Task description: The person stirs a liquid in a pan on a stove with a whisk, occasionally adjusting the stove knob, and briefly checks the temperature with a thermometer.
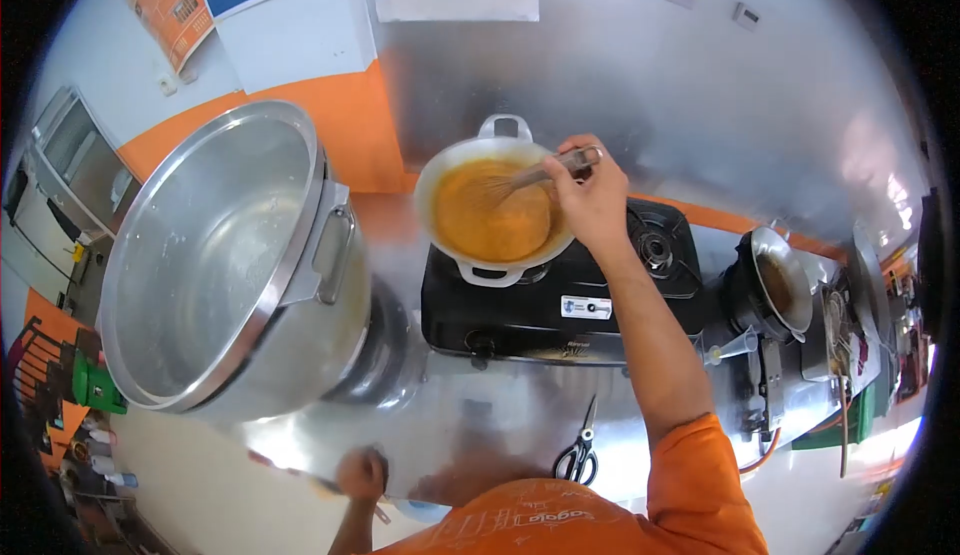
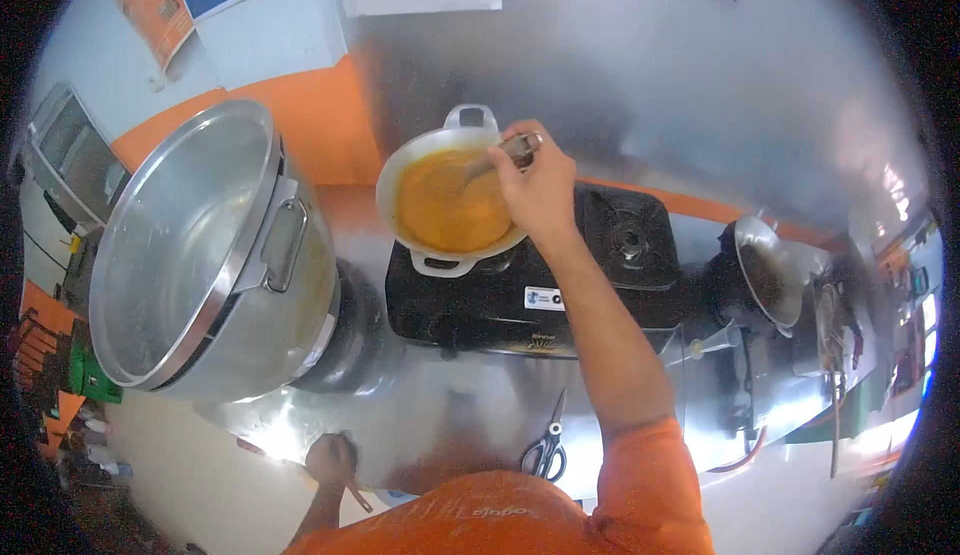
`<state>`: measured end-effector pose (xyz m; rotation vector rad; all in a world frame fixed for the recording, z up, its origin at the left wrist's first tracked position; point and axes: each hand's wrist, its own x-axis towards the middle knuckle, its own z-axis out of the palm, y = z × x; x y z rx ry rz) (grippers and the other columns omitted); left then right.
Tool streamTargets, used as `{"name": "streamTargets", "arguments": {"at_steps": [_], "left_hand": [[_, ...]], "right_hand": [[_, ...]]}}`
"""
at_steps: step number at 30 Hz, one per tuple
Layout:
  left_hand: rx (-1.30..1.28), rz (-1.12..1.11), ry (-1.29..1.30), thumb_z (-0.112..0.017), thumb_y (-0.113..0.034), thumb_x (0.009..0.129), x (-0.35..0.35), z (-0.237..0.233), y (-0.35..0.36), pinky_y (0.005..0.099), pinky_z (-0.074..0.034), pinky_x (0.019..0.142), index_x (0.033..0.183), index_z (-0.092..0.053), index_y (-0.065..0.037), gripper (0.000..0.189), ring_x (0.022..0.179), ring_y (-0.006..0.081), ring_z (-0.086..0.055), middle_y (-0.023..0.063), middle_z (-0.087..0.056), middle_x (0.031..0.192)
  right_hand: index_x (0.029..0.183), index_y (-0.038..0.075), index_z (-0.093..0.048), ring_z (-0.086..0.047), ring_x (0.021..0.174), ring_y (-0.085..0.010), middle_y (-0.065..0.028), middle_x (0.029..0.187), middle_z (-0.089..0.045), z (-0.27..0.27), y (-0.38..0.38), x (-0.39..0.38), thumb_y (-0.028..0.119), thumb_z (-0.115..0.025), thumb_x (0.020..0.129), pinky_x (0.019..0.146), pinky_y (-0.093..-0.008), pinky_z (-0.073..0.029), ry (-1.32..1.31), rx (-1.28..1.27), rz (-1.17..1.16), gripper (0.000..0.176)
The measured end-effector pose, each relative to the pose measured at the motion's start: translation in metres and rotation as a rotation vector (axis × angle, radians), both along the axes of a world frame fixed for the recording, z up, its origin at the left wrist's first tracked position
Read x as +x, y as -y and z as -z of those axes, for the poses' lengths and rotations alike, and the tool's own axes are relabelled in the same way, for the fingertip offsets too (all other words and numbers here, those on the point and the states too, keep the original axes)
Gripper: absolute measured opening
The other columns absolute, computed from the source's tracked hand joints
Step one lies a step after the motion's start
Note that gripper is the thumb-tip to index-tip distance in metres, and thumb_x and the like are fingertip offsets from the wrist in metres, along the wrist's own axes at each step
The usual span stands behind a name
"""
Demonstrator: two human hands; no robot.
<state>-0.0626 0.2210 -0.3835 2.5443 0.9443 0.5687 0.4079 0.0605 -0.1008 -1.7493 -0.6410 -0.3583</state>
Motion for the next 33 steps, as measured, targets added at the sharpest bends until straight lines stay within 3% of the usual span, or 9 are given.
{"name": "streamTargets", "arguments": {"at_steps": [1, 4, 8, 13, 16, 20, 23, 29, 33], "left_hand": [[-0.003, 0.008, -0.017, -0.061, -0.019, 0.084, 0.001, -0.006, 0.000, 0.0425, -0.047, 0.060, 0.077, -0.064, -0.010, 0.012, 0.066, 0.0310, -0.061, 0.0119, -0.063, 0.074], [-0.143, -0.022, -0.044, -0.064, -0.021, 0.085, 0.008, -0.026, 0.006, 0.0404, -0.049, 0.062, 0.081, -0.066, -0.010, 0.012, 0.067, 0.0294, -0.063, 0.0120, -0.064, 0.077], [-0.326, 0.120, 0.120, -0.066, -0.023, 0.087, 0.058, -0.046, 0.034, 0.0376, -0.052, 0.065, 0.090, -0.068, -0.008, 0.016, 0.070, 0.0282, -0.066, 0.0120, -0.067, 0.084], [-0.375, 0.275, 0.355, -0.068, -0.030, 0.088, 0.166, -0.062, 0.071, 0.0365, -0.053, 0.067, 0.105, -0.064, -0.007, 0.029, 0.076, 0.0253, -0.068, 0.0103, -0.067, 0.090], [-0.440, 0.255, 0.210, -0.067, -0.035, 0.088, 0.210, -0.081, 0.078, 0.0419, -0.052, 0.069, 0.104, -0.063, -0.007, 0.032, 0.075, 0.0301, -0.068, 0.0114, -0.069, 0.087], [-0.288, 0.256, 0.081, -0.067, -0.042, 0.087, 0.229, -0.077, 0.075, 0.0424, -0.050, 0.063, 0.086, -0.060, -0.011, 0.032, 0.072, 0.0290, -0.066, 0.0062, -0.067, 0.080], [-0.243, 0.204, 0.007, -0.066, -0.046, 0.087, 0.236, -0.070, 0.071, 0.0438, -0.050, 0.064, 0.078, -0.059, -0.011, 0.036, 0.070, 0.0294, -0.066, 0.0063, -0.067, 0.074], [-0.310, 0.178, -0.001, -0.065, -0.048, 0.086, 0.240, -0.070, 0.069, 0.0438, -0.051, 0.066, 0.077, -0.063, -0.011, 0.038, 0.072, 0.0298, -0.067, 0.0071, -0.068, 0.073], [-0.365, 0.165, 0.054, -0.066, -0.047, 0.086, 0.240, -0.071, 0.072, 0.0440, -0.052, 0.068, 0.079, -0.063, -0.009, 0.038, 0.075, 0.0311, -0.068, 0.0070, -0.069, 0.074]], "right_hand": [[0.094, 0.003, -0.061, -0.063, 0.065, -0.0172, -0.0108, 0.073, -0.067, -0.010, -0.001, 0.000, 0.013, -0.072, 0.082, 0.065, -0.0319, -0.050, 0.124, -0.054, 0.031, 0.019], [0.094, 0.003, -0.061, -0.063, 0.064, -0.0190, -0.0118, 0.072, -0.066, -0.027, 0.009, 0.005, 0.015, -0.073, 0.081, 0.065, -0.0322, -0.050, 0.159, -0.229, 0.114, 0.021], [0.094, 0.003, -0.061, -0.063, 0.066, -0.0175, -0.0102, 0.074, -0.067, -0.039, 0.022, 0.003, 0.017, -0.074, 0.080, 0.065, -0.0321, -0.050, 0.037, -0.188, 0.133, 0.023], [0.095, 0.003, -0.062, -0.063, 0.070, -0.0150, -0.0090, 0.078, -0.067, 0.000, 0.005, 0.031, 0.018, -0.075, 0.081, 0.067, -0.0313, -0.050, -0.038, -0.015, 0.081, 0.024], [0.097, 0.002, -0.063, -0.064, 0.071, -0.0161, -0.0101, 0.080, -0.068, -0.005, -0.002, 0.031, 0.019, -0.075, 0.081, 0.069, -0.0313, -0.050, -0.060, -0.032, 0.046, 0.026], [0.099, 0.002, -0.063, -0.066, 0.071, -0.0211, -0.0120, 0.080, -0.068, -0.029, 0.012, 0.033, 0.021, -0.075, 0.081, 0.069, -0.0340, -0.051, 0.188, -0.268, 0.127, 0.029], [0.096, 0.003, -0.062, -0.066, 0.071, -0.0219, -0.0116, 0.079, -0.067, -0.045, 0.025, 0.027, 0.021, -0.075, 0.080, 0.068, -0.0350, -0.051, 0.150, -0.289, 0.135, 0.027], [0.091, 0.004, -0.061, -0.065, 0.070, -0.0211, -0.0106, 0.076, -0.067, -0.010, 0.017, 0.038, 0.021, -0.075, 0.080, 0.068, -0.0352, -0.051, -0.037, -0.126, 0.057, 0.025], [0.091, 0.004, -0.061, -0.065, 0.070, -0.0221, -0.0114, 0.076, -0.066, 0.003, 0.006, 0.040, 0.021, -0.074, 0.080, 0.068, -0.0356, -0.051, 0.010, -0.041, 0.046, 0.024]]}}
